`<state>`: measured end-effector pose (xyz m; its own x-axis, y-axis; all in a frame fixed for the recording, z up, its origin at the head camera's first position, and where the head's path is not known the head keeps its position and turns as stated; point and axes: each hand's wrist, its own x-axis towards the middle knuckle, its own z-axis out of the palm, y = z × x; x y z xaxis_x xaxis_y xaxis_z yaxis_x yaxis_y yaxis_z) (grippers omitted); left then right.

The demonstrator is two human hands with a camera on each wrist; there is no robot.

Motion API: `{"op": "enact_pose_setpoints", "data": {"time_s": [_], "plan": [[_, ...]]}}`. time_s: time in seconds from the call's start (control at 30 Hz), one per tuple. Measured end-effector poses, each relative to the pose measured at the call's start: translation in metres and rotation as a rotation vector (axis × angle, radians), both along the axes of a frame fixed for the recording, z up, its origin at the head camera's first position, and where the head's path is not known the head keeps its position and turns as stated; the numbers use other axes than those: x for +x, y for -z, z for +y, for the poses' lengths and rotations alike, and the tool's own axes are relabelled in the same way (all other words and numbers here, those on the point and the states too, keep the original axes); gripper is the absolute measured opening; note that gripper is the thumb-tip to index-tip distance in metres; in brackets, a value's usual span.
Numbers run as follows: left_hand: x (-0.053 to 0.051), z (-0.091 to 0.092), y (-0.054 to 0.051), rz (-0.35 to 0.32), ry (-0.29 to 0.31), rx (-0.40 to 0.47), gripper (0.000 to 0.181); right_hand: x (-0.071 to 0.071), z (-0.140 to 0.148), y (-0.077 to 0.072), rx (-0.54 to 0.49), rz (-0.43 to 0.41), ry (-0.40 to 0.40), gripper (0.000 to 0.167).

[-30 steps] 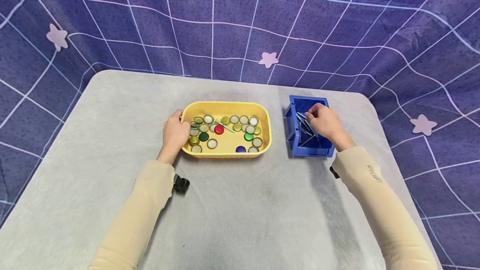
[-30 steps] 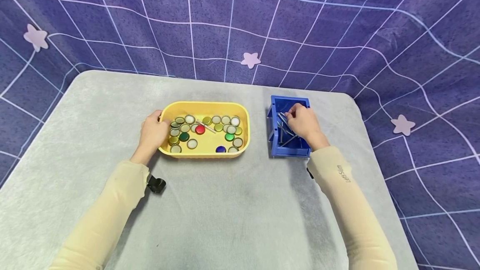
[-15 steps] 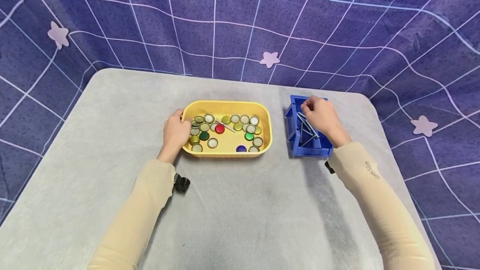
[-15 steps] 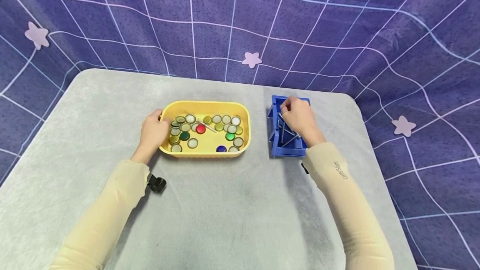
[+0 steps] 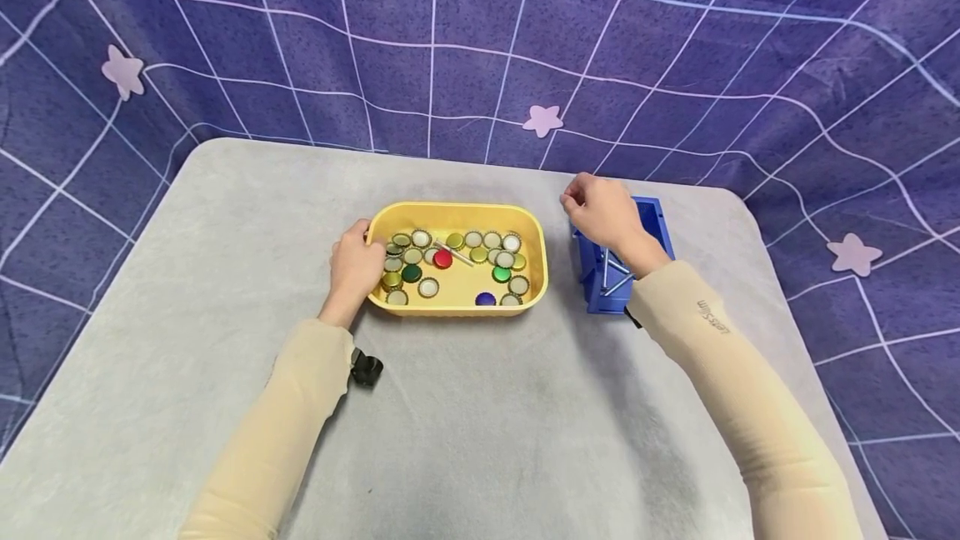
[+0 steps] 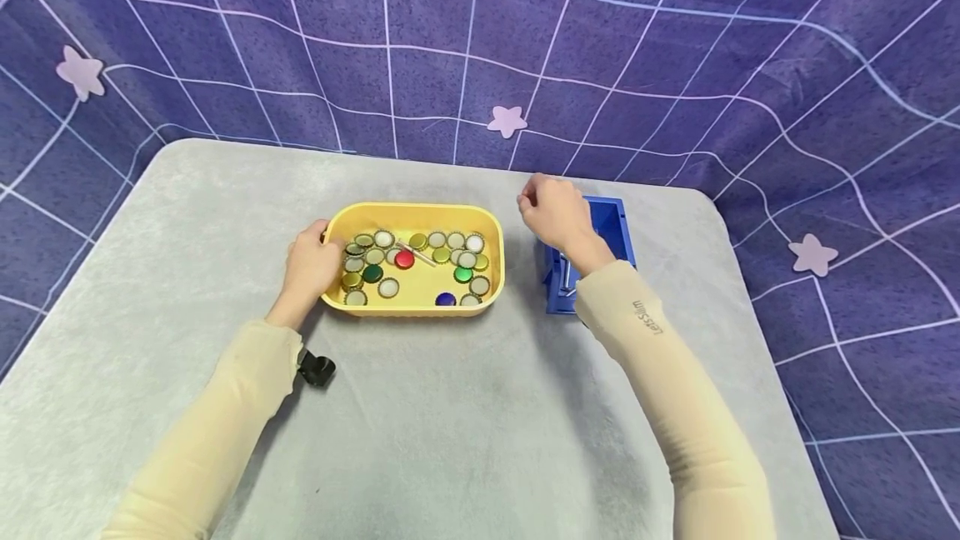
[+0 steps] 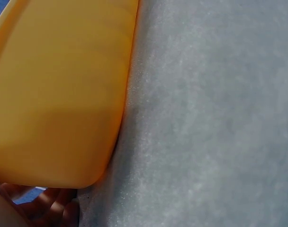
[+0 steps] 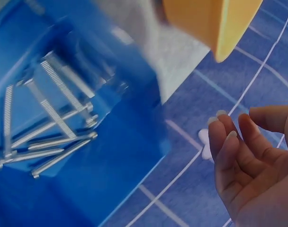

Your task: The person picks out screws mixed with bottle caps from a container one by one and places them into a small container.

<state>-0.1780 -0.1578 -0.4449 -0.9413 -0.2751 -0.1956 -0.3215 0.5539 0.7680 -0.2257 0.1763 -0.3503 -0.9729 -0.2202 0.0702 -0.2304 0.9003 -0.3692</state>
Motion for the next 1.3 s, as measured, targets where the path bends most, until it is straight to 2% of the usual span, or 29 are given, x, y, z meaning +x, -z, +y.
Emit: {"op": "enact_pose_setpoints", "data": {"time_s": [0.2, 0.53, 0.8, 1.1, 1.3], "plan": [[0.000, 0.001, 0.000, 0.002, 0.001, -0.003, 0.044, -0.001, -0.026, -0.004, 0.011, -0.007, -0.068, 0.017], [-0.001, 0.000, 0.001, 0.006, 0.003, -0.009, 0.044, -0.001, -0.062, 0.002, 0.066, -0.059, -0.143, 0.017], [0.000, 0.001, 0.002, 0.007, 0.004, -0.003, 0.043, 0.004, -0.090, 0.024, 0.075, -0.108, -0.204, 0.016], [-0.001, -0.002, 0.002, 0.011, -0.001, -0.008, 0.044, 0.019, -0.115, 0.056, 0.065, -0.184, -0.241, 0.016], [-0.001, -0.002, 0.002, 0.006, 0.000, -0.010, 0.044, 0.025, -0.124, 0.071, 0.067, -0.148, -0.244, 0.016]]}}
